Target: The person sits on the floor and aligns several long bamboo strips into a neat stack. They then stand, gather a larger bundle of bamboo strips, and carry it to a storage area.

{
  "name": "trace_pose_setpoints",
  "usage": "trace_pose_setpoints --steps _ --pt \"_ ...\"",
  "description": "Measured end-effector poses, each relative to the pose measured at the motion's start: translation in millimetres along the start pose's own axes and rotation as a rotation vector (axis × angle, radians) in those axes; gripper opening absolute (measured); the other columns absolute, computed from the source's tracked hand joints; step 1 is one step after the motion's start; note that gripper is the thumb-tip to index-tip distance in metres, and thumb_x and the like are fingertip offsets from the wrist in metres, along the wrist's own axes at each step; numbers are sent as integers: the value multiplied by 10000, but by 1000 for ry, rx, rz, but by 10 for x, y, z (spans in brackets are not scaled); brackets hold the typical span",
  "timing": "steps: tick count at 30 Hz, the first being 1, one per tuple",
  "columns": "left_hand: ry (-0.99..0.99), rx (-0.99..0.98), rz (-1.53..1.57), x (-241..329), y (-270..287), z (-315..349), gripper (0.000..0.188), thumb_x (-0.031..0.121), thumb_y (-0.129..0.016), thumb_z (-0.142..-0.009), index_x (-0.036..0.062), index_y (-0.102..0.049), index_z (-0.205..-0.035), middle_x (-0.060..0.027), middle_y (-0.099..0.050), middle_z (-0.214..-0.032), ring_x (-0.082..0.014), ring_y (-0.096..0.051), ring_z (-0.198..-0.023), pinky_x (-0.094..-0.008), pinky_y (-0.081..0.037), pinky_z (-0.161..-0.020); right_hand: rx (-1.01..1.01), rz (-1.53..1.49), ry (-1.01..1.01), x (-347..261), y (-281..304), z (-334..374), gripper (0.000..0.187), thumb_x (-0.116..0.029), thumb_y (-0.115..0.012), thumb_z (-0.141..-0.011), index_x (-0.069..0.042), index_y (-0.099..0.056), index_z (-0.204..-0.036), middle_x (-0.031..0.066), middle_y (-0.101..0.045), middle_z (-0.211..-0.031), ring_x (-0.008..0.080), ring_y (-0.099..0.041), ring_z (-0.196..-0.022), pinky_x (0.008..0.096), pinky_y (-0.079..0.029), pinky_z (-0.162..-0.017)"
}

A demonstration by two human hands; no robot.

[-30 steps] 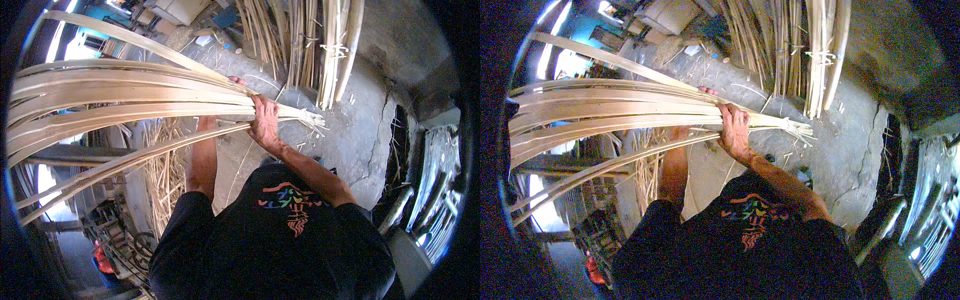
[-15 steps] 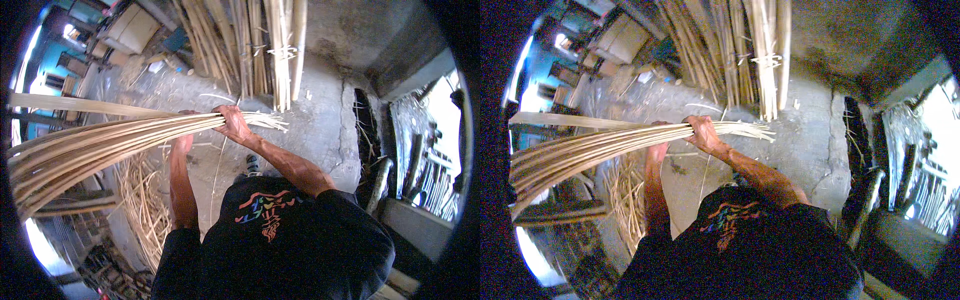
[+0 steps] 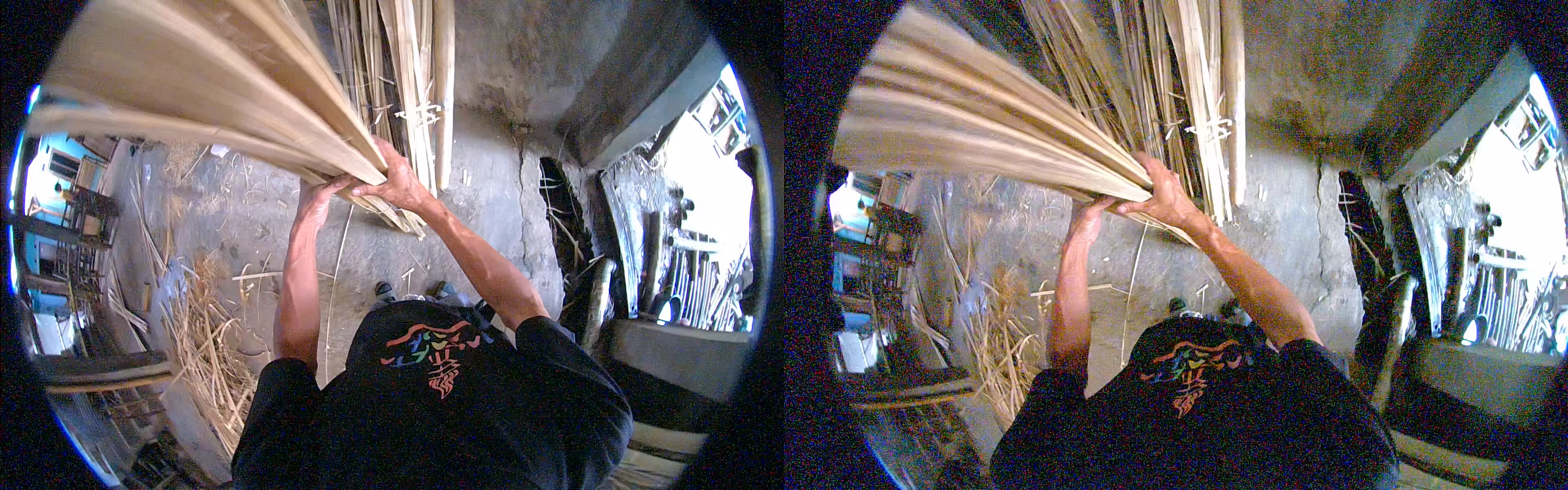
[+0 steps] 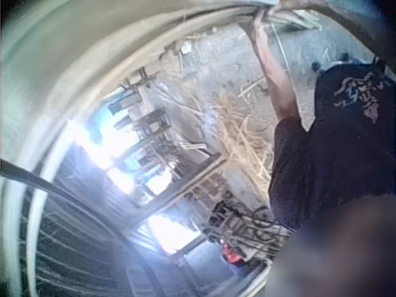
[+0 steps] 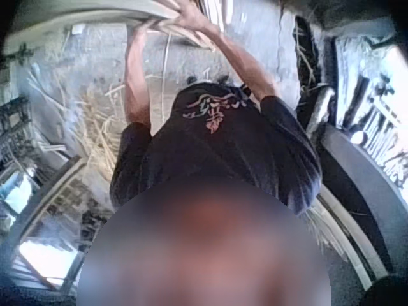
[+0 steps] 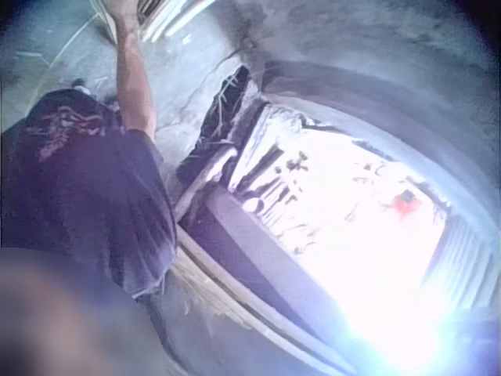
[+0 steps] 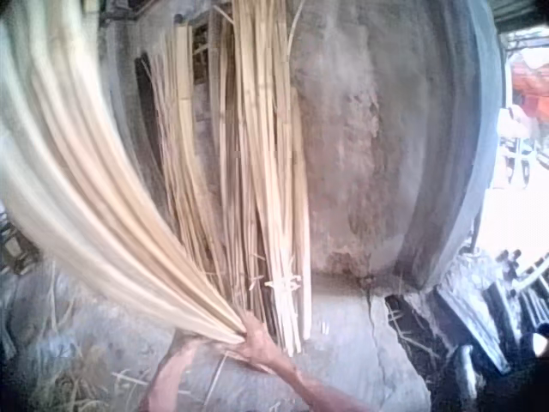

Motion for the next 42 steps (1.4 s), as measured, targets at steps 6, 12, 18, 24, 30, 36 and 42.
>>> trace_pose_setpoints --steps 6,12,18,24,30,36,42 --pt "216 -326 -281 -76 -246 -149 462 397 -583 -734 38 -579 -1024 -79 -552 -1085 -179 -477 -1034 -289 -342 -915 -6 -241 -492 198 145 65 764 -373 -792 -529 -2 -469 -1114 123 -556 -988 220 -534 -880 326 -438 -788" --pt "-284 102 -431 39 -201 -374 854 360 -784 -501 -9 -417 -1178 -123 -528 -1107 -207 -499 -981 -317 -402 -866 23 -241 -372 279 193 -167 524 -86 -701 -672 83 -417 -1080 178 -549 -999 200 -529 -891 301 -440 -797" --pt "-106 -239 -136 12 -252 -379 482 357 -661 -666 4 -568 -980 -101 -597 -959 -187 -536 -875 -315 -433 -805 263 -252 -367 625 194 -228 655 21 -699 -635 17 -349 -1188 146 -496 -1082 227 -499 -930 350 -440 -834" --pt "-168 -314 197 91 -139 -553 585 360 -751 -572 -24 -560 -969 -137 -619 -874 -194 -574 -770 -317 -466 -662 150 -173 -167 595 122 -425 600 -123 -714 -650 43 -400 -1134 125 -483 -1074 223 -482 -929 342 -399 -838" --pt "-360 -246 -58 367 -113 -774 573 360 -746 -583 -33 -561 -957 -125 -622 -853 -184 -575 -751 -312 -464 -644 157 -109 -232 428 257 -642 531 -146 -718 -654 36 -448 -1075 119 -508 -1029 220 -492 -895 345 -413 -800" --pt "-272 -267 41 314 -253 -1196 614 360 -743 -582 -31 -543 -1011 -121 -616 -892 -189 -562 -804 -303 -451 -681 80 -17 -422 625 447 -1055 598 -36 -710 -644 5 -384 -1144 120 -473 -1096 215 -466 -938 347 -387 -865" --pt "-188 -140 84 165 -244 -1392 617 354 -740 -585 -22 -538 -1030 -119 -612 -914 -195 -554 -833 -303 -444 -710 34 -174 -385 828 318 -1267 692 -192 -719 -670 71 -332 -1179 166 -444 -1140 238 -457 -996 357 -369 -887"
Point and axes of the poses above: each hand's wrist, its own z-axis away from the middle knuckle, its own y-axis out of the back of the hand, x = y × z, the point moved 3 cm from there along -z, towards the middle knuckle
